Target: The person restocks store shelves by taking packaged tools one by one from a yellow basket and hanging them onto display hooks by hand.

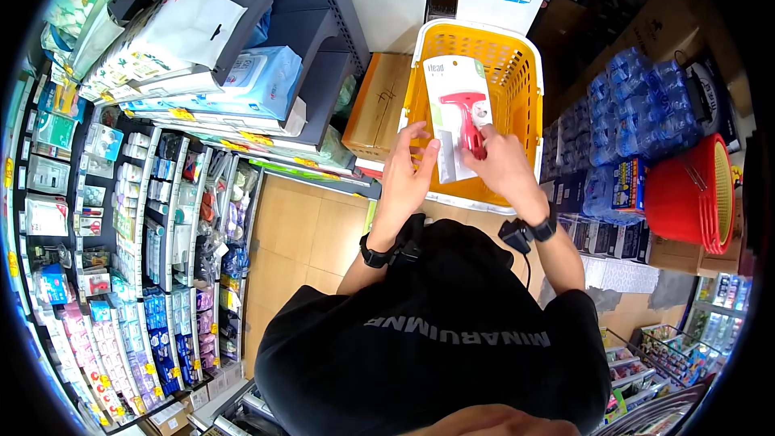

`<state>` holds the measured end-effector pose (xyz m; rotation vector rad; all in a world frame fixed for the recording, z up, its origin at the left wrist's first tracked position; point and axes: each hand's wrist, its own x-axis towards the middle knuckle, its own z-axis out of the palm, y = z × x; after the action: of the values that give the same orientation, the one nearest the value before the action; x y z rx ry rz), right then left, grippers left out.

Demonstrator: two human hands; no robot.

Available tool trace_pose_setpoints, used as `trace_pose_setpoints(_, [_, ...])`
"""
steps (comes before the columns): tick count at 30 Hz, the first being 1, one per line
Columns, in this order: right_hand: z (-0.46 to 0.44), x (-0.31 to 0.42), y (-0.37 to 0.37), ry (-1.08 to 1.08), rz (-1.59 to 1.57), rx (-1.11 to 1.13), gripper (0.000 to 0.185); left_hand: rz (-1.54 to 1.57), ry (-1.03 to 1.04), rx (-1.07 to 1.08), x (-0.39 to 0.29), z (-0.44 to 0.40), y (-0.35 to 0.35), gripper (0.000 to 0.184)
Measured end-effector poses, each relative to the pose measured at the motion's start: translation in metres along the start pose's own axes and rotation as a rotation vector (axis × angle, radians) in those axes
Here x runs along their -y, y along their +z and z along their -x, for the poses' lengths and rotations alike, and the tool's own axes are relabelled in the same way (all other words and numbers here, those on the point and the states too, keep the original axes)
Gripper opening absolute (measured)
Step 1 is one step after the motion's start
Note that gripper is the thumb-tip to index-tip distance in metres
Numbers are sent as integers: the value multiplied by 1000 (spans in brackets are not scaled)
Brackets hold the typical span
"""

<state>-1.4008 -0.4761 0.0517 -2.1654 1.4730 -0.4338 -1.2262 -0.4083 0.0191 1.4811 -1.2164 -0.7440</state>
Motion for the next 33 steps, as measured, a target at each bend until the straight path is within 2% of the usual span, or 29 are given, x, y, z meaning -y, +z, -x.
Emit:
trace_pose_setpoints(5, [30,13,4,-103,-83,-84,45,81,-16,-4,7,10,-6,25])
trace_pose_setpoints(7, [37,26,2,-136,-126,-55,44,246,-20,-45,11,22,-12,20])
trace_pose_setpoints(11, [48,37,-6,-168,-210,-40,40,384,-72,-135,8,36,-25,20])
trace_pose_setpoints(14, [48,38,-7,-234,-288,-70,32,339,-95,-155,7,47,-41,20])
trace_pose_setpoints(16, [46,39,-4,-177,-334,-253,29,343,-83,-170,13,53,-50,20])
trace_pose_setpoints(17, [41,39,1,-184,-327,-274,28,370,-79,-183,16,56,-54,19])
trace_pose_setpoints(23, [31,52,37,-281,-453,-71,23,406,-72,-259,19,83,-97,17])
trace_pose_setpoints(25, [33,71,44,-292,-524,17,17,414,-79,-288,16,96,-115,17])
trace_pose_setpoints(33, [41,157,97,-418,-655,277,15,400,-96,-529,34,160,-201,18])
